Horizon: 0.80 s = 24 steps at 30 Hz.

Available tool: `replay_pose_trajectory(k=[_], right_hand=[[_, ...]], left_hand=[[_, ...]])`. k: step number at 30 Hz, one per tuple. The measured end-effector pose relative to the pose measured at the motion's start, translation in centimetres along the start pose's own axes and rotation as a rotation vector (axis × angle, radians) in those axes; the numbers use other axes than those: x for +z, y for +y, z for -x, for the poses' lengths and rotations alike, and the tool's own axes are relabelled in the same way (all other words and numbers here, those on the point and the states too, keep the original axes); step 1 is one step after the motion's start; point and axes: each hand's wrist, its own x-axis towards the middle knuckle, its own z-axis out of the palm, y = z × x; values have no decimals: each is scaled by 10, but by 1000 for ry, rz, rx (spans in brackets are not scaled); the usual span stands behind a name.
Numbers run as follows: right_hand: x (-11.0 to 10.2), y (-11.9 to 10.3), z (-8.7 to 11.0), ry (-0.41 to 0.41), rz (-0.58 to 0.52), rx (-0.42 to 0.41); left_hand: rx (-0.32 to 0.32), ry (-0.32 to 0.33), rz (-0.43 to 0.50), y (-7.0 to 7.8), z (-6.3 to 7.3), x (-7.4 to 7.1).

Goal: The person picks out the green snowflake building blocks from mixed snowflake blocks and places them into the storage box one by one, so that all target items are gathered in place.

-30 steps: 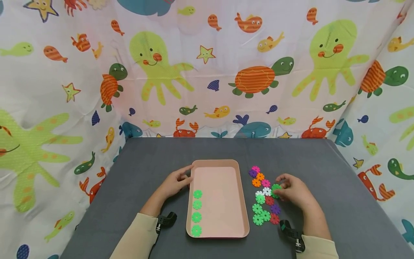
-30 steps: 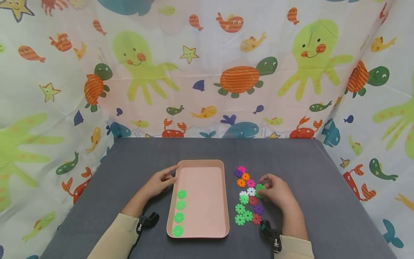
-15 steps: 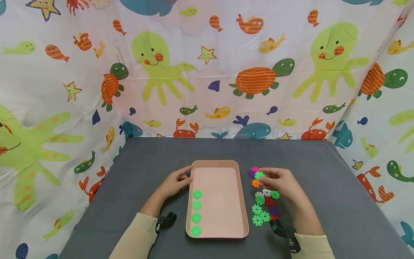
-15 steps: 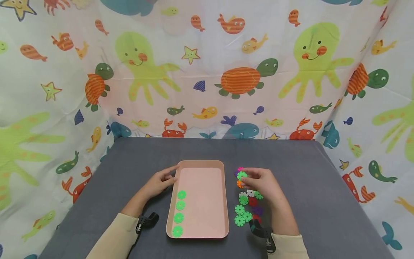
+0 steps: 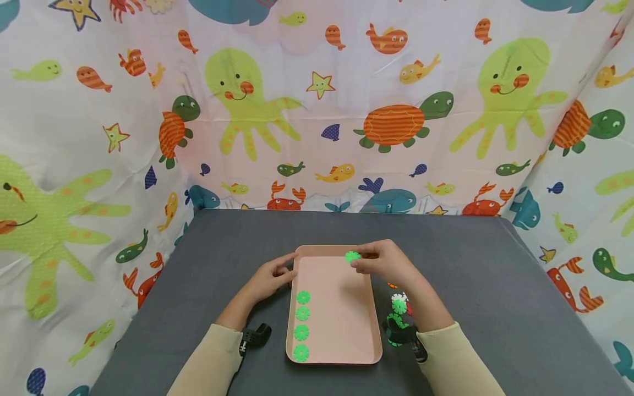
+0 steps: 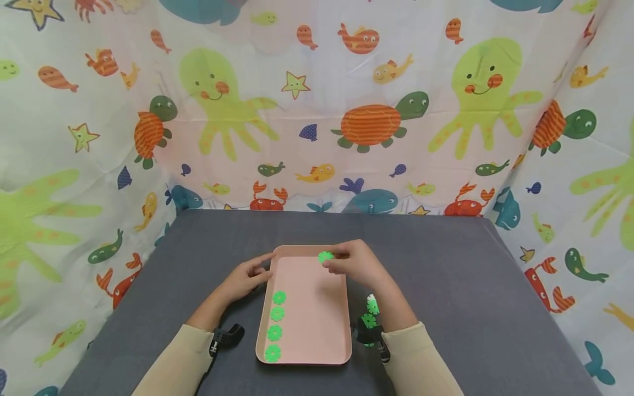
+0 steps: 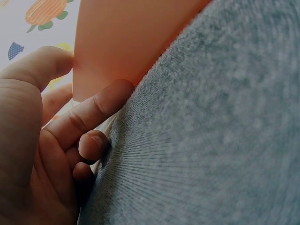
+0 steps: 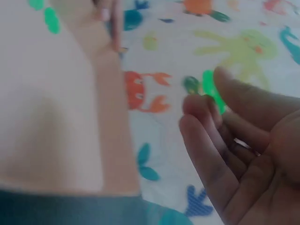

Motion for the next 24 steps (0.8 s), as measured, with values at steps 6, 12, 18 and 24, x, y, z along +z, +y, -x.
replay_pose_trajectory(k=[6,12,18,24], right_hand=[[31,-7,-36,-68,201,-61],[63,-7,-64,-125,437,-62],[94,0,-77,-198,563,-80],[115,6,-79,-206,687,-77]], left_hand=[[-2,3,-1,1,0,-1],[-10,-9,-5,1,0,0],[-7,-12,-3,-2,-1,0],[-11,-6,-7,-1,-2,-1]])
